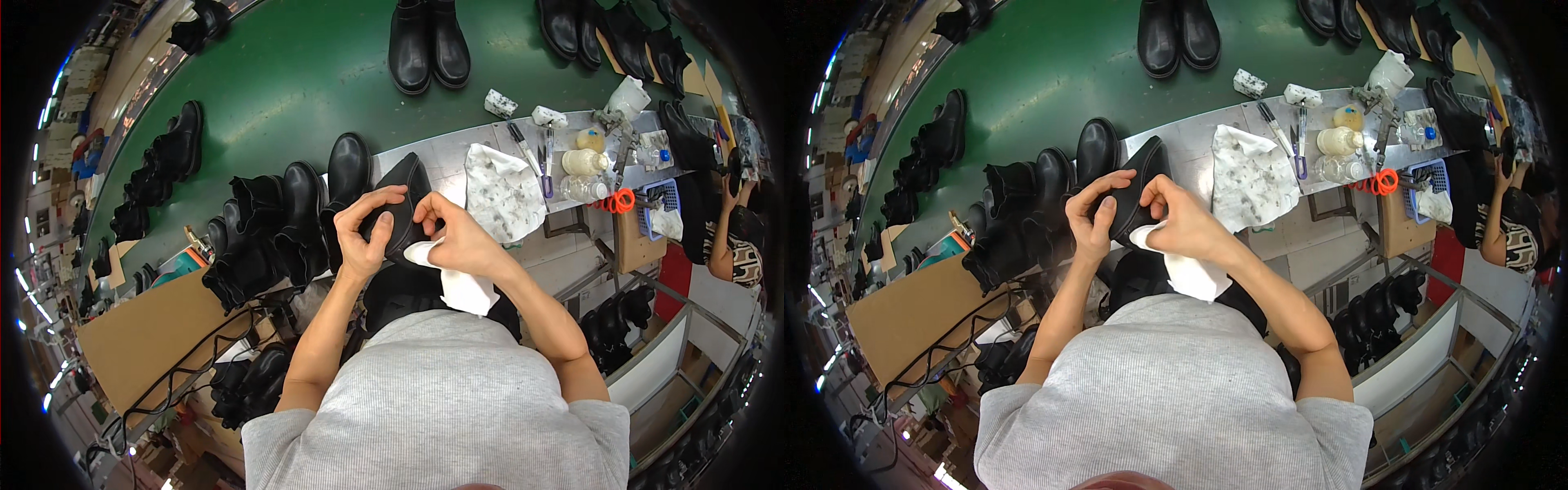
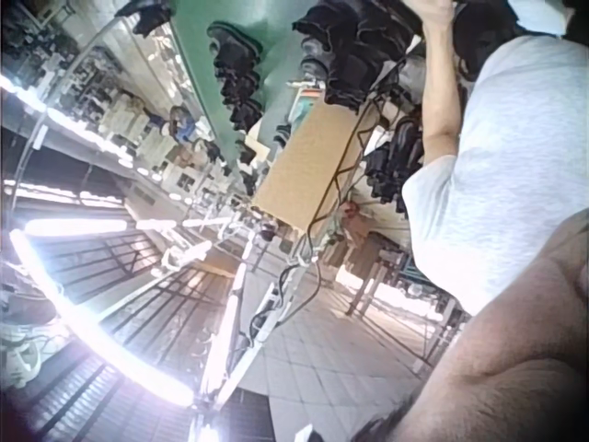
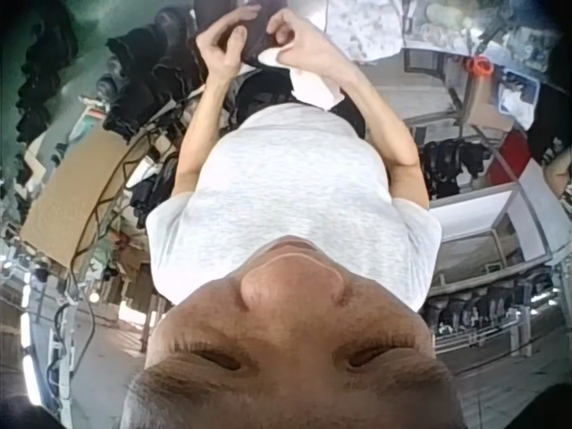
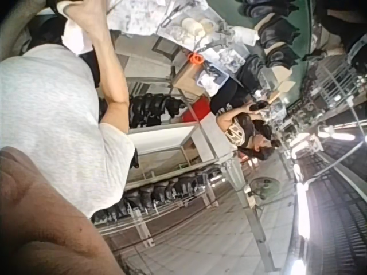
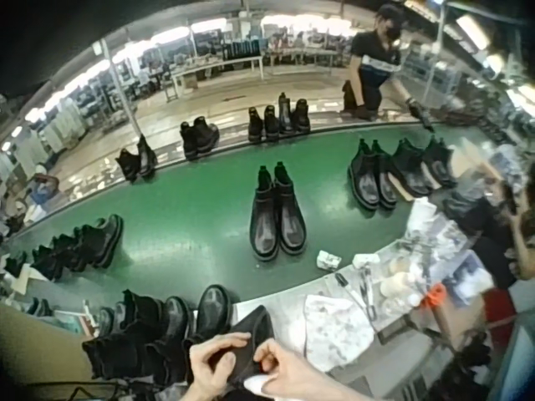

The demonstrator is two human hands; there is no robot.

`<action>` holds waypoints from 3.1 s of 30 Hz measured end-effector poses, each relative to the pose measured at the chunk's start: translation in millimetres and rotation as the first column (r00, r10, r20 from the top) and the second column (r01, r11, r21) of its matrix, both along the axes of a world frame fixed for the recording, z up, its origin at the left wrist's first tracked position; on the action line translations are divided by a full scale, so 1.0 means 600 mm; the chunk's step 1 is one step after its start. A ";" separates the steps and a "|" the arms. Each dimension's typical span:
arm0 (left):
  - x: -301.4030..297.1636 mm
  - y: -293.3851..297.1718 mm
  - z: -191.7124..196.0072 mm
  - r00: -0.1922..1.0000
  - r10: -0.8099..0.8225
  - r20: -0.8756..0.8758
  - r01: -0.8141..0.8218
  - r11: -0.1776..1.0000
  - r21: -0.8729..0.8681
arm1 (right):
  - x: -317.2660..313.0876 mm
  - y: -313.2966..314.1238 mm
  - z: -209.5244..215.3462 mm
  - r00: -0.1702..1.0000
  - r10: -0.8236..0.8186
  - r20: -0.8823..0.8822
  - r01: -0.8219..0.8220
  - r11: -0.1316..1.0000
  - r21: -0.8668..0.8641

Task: The person cleans black boots by wiping their surfaces and soles with a cloth, receives boots across the conveyor belt, and arranges the boots on the table.

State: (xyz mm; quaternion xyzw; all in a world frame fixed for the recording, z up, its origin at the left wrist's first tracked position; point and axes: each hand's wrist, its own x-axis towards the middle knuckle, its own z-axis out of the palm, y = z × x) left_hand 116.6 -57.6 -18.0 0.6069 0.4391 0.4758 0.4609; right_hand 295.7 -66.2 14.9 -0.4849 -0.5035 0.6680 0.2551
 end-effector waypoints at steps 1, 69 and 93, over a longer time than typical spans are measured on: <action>0.000 0.000 0.002 1.000 -0.001 -0.018 0.001 1.000 -0.009 | 0.000 0.002 -0.011 1.000 0.010 -0.009 -0.010 0.999 -0.042; -0.067 0.051 0.054 0.812 -0.257 -0.524 -0.078 0.842 -0.534 | 0.040 0.144 -0.177 0.833 0.151 0.533 -0.147 0.988 -0.051; -0.150 0.210 -0.103 0.929 0.072 -0.362 -0.234 0.873 -0.428 | 0.066 0.177 -0.131 0.997 -0.003 -0.077 -0.023 0.939 -0.344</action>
